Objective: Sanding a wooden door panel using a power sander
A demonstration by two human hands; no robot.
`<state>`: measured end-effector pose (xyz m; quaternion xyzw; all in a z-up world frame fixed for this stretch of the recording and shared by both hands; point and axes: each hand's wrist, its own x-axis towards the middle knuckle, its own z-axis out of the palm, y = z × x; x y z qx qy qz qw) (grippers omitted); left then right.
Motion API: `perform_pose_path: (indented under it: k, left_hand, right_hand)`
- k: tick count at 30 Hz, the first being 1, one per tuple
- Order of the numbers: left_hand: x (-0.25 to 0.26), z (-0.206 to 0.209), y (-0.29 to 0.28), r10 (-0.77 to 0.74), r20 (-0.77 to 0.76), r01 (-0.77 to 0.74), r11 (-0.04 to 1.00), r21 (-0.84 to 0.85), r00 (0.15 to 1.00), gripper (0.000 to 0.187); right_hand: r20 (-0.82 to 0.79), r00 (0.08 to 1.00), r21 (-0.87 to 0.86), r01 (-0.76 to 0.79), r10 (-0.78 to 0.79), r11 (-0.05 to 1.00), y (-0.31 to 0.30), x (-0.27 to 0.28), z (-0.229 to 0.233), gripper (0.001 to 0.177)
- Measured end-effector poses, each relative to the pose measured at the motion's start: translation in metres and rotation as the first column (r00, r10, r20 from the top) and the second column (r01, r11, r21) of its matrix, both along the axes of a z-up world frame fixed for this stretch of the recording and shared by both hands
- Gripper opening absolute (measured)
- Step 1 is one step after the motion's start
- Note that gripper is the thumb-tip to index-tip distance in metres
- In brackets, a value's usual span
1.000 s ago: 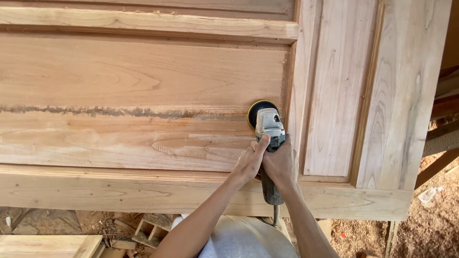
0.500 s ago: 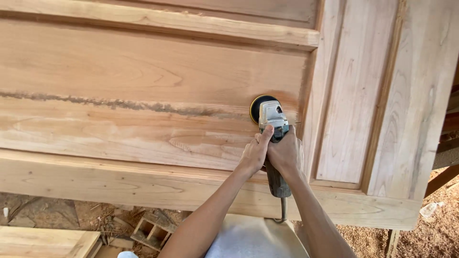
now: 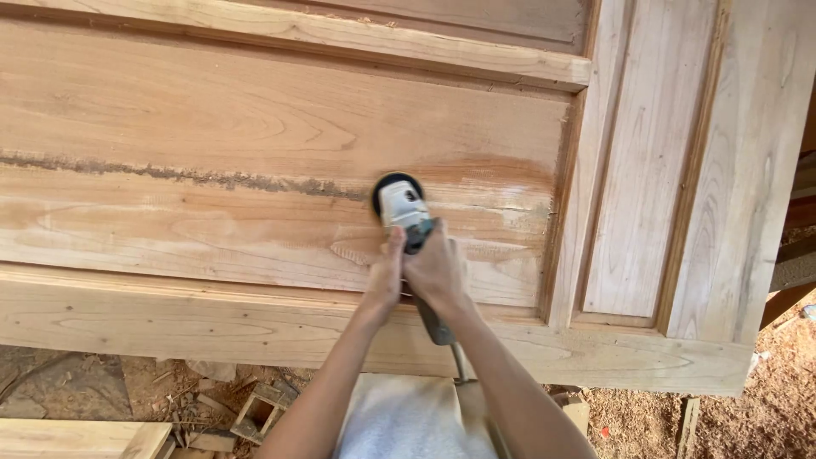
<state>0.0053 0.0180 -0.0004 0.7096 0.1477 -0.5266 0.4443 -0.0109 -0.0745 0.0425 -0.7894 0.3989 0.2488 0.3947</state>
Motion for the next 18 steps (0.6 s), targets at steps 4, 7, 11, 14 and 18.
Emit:
perform_pose_path:
  k: [4,7,11,14,18]
  left_hand:
    - [0.02,0.041,0.005,0.107,0.016,-0.108,0.993,0.053,0.994,0.119]
    - [0.004,0.004,0.002,-0.001,0.028,0.0,1.0,0.019,1.0,0.119]
    - [-0.024,-0.024,-0.041,-0.213,0.025,0.214,0.975,-0.059,0.977,0.119]
    - [-0.048,-0.025,-0.073,-0.357,0.029,0.358,0.928,-0.108,0.934,0.119]
    - [-0.038,0.009,-0.089,-0.416,0.054,0.419,0.902,-0.106,0.908,0.112]
  right_hand:
    - [-0.023,0.995,0.017,-0.101,0.101,0.995,0.019,0.013,-0.007,0.079]
    - [0.047,0.999,0.004,0.02,-0.02,1.0,0.006,-0.004,-0.008,0.069]
    - [0.017,0.981,-0.07,0.192,-0.191,0.979,-0.035,-0.041,-0.007,0.067]
    - [-0.012,0.957,-0.16,0.285,-0.29,0.945,-0.063,-0.071,-0.034,0.075]
    - [0.05,0.921,-0.185,0.388,-0.385,0.903,-0.082,-0.08,-0.039,0.074]
